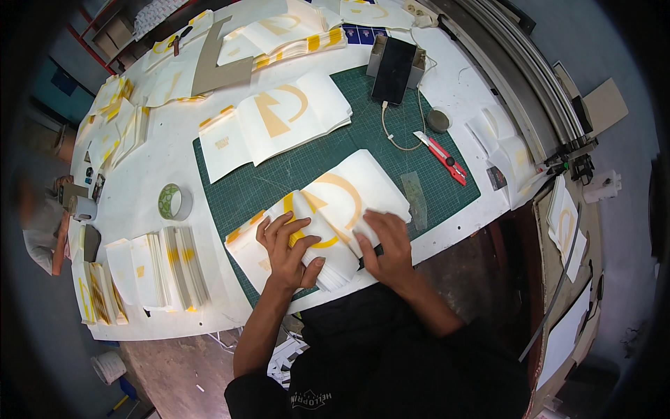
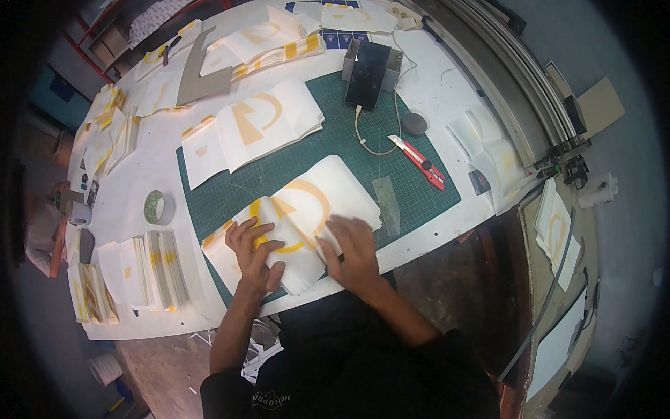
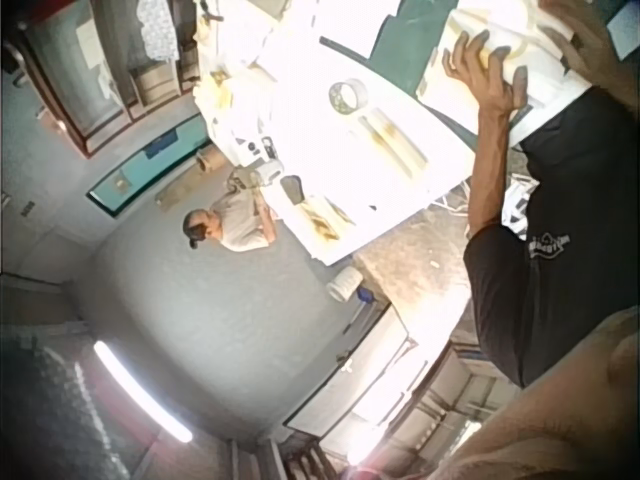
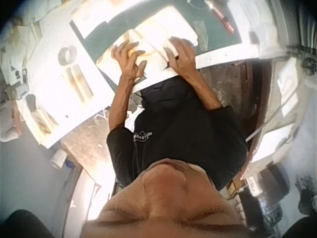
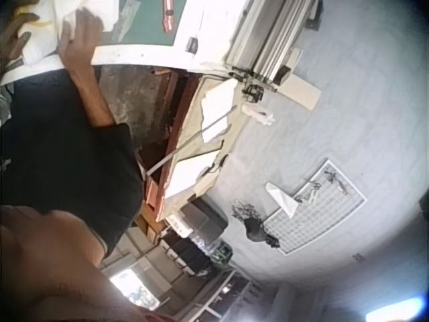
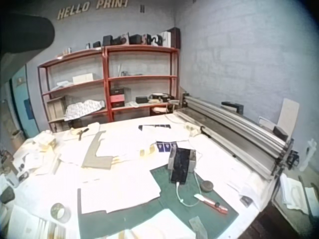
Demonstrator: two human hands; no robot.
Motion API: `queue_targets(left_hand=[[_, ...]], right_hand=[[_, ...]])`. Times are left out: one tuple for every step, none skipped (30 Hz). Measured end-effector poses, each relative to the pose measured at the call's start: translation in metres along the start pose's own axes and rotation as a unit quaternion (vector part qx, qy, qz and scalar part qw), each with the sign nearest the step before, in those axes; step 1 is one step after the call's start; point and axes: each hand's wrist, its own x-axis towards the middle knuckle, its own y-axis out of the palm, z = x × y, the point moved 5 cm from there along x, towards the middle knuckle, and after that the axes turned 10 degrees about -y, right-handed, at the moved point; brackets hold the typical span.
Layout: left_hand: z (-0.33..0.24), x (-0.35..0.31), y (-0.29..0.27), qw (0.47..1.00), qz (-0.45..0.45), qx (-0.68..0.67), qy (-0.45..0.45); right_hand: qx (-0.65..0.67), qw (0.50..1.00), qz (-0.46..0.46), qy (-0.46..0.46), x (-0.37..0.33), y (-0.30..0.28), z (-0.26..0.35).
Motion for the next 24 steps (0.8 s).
queue_targets(left_hand=[[-0.001, 0.000, -0.001, 1.000, 0.000, -0.002, -0.001], [-0.001, 0.001, -0.001, 1.000, 0.000, -0.004, -0.002], [-0.001, 0.000, -0.001, 1.000, -0.002, -0.004, -0.002], [-0.001, 0.001, -0.001, 1.000, -0.004, -0.004, -0.001], [-0.001, 0.000, -0.001, 1.000, -0.005, -0.004, -0.001], [-0.001, 0.001, -0.001, 1.000, -0.003, -0.004, -0.001], [-0.001, 0.001, -0.001, 1.000, -0.002, -0.004, -0.002], [-0.001, 0.001, -0.001, 1.000, 0.000, -0.004, -0.002], [-0.001, 0.002, -0.001, 1.000, 0.000, -0.004, -0.001], [-0.002, 0.002, -0.002, 1.000, -0.001, -0.005, 0.000], [-0.002, 0.002, -0.002, 1.000, -0.002, -0.005, 0.001], [-0.002, 0.002, -0.001, 1.000, 0.001, -0.001, 0.001], [-0.002, 0.001, -0.001, 1.000, 0.005, 0.003, 0.000], [-0.002, 0.001, -0.001, 1.000, 0.008, 0.007, 0.000], [-0.002, 0.001, -0.001, 1.000, 0.008, 0.007, -0.001], [-0.002, 0.001, -0.001, 1.000, 0.008, 0.007, -0.002], [-0.002, 0.001, -0.001, 1.000, 0.008, 0.007, -0.002], [-0.002, 0.001, -0.001, 1.000, 0.007, 0.006, -0.001], [-0.001, 0.000, 0.000, 1.000, 0.006, 0.005, 0.000], [-0.001, 0.000, 0.000, 1.000, 0.005, 0.004, 0.001], [-0.001, 0.000, 0.000, 1.000, 0.005, 0.004, 0.002], [-0.001, 0.001, 0.000, 1.000, 0.004, 0.004, 0.003], [-0.001, 0.001, 0.000, 1.000, 0.004, 0.004, 0.004], [-0.001, 0.000, 0.000, 1.000, 0.004, 0.003, 0.003]], right_hand=[[0.032, 0.999, 0.007, -0.011, -0.007, 0.003, 0.002], [-0.044, 0.999, -0.013, 0.017, -0.008, -0.001, -0.004], [-0.118, 0.991, -0.033, 0.045, -0.008, -0.005, -0.011], [-0.192, 0.977, -0.053, 0.073, -0.007, -0.010, -0.018], [-0.266, 0.960, -0.038, 0.082, -0.002, -0.012, -0.025], [-0.272, 0.958, -0.009, 0.089, -0.002, -0.011, -0.029], [-0.278, 0.956, 0.020, 0.096, -0.004, -0.009, -0.035], [-0.283, 0.952, 0.048, 0.103, -0.006, -0.007, -0.040], [-0.269, 0.957, 0.043, 0.099, -0.008, -0.005, -0.039], [-0.269, 0.958, 0.040, 0.090, -0.008, -0.005, -0.038], [-0.268, 0.959, 0.038, 0.081, -0.006, -0.006, -0.035], [-0.267, 0.960, 0.036, 0.072, -0.006, -0.006, -0.032], [-0.221, 0.974, 0.024, 0.042, -0.004, -0.005, -0.026], [-0.174, 0.985, 0.012, 0.012, -0.003, -0.005, -0.017], [-0.127, 0.992, 0.000, -0.019, -0.001, -0.007, -0.008], [-0.066, 0.998, 0.013, -0.018, 0.000, -0.007, -0.001], [-0.006, 0.999, 0.027, -0.017, 0.000, -0.009, 0.008], [0.054, 0.998, 0.039, -0.016, 0.000, -0.009, 0.013], [0.076, 0.996, 0.002, -0.055, -0.006, -0.007, 0.011], [0.047, 0.998, -0.004, -0.046, -0.008, -0.006, 0.006], [0.019, 0.999, -0.010, -0.037, -0.009, -0.004, 0.001], [-0.009, 0.999, -0.016, -0.027, -0.010, -0.003, -0.003], [-0.020, 0.999, -0.034, 0.014, -0.012, 0.000, -0.009], [-0.002, 0.998, -0.041, 0.052, -0.010, 0.001, -0.011]])
